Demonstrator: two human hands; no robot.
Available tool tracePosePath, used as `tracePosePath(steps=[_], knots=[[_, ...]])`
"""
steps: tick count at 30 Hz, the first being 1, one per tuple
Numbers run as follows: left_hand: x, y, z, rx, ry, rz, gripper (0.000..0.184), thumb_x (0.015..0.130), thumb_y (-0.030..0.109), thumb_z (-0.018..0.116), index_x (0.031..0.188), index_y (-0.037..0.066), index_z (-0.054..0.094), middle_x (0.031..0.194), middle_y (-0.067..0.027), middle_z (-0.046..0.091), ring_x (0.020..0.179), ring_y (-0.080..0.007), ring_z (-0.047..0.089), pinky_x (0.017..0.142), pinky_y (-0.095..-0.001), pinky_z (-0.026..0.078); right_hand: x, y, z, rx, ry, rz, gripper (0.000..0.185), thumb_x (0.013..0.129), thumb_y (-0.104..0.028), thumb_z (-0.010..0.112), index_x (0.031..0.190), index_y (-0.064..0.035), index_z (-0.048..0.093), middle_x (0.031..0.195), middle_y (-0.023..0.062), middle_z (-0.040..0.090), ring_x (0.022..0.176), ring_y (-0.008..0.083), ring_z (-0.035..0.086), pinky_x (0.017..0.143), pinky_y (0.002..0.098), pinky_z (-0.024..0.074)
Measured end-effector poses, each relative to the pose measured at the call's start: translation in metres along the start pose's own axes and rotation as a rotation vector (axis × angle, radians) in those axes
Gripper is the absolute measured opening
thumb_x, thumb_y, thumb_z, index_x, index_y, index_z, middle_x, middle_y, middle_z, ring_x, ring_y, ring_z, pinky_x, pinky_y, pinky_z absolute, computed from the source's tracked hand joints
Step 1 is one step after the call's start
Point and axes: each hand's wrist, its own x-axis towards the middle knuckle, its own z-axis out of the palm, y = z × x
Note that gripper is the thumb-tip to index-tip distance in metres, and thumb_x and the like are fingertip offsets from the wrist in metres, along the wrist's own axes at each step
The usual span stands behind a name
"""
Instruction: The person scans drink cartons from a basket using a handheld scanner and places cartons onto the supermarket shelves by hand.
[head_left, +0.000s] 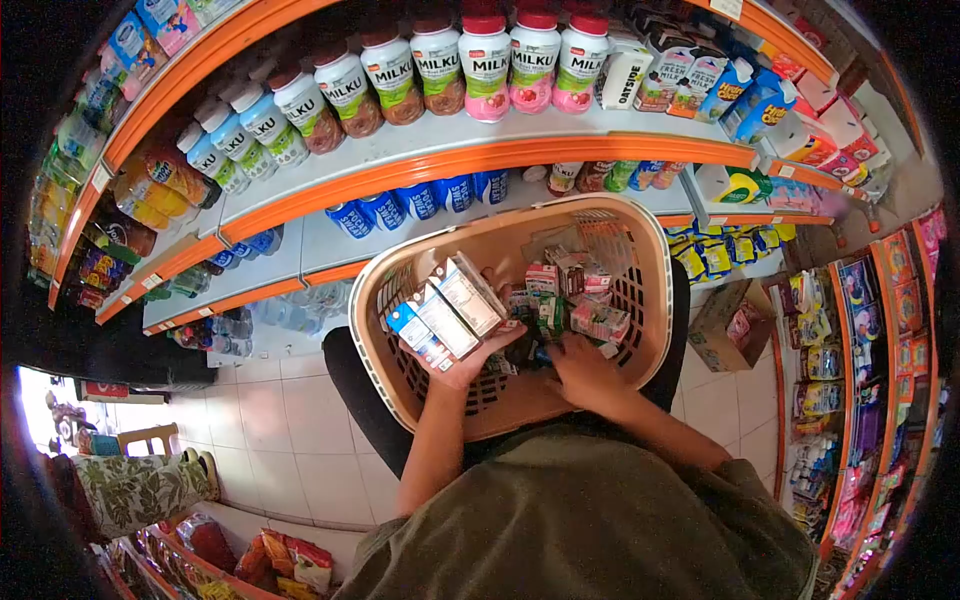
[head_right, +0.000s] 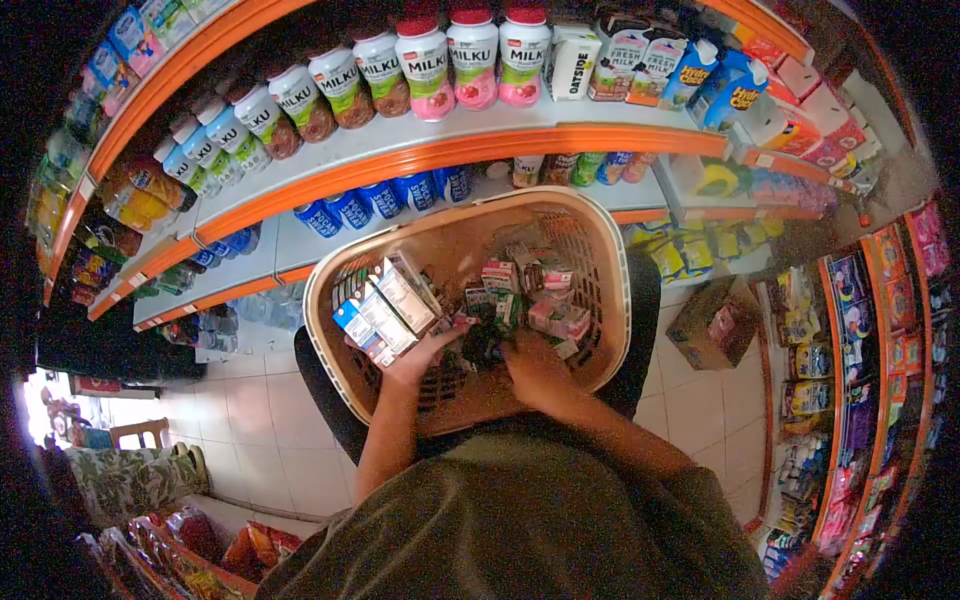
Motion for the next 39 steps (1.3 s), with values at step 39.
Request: tracePosePath(steps=[39], knots=[[0.009,0.021,-0.019,1.211,0.370,0.649,0.062,0.086,0.055,0.043,0.130,0.011,0.040,0.124,-0.0126,0.049,0.113,-0.0322,0.046,0.099,-0.0505,0.031,0.009,-0.022,-0.069,-0.041,-0.265,-0.090,0.064,0.064,-0.035,0.074,0.116,-0.0093,0.048,0.075,0.0127,0.062,0.068,0.0295,0.063,0.056,0.0406,0.0481]])
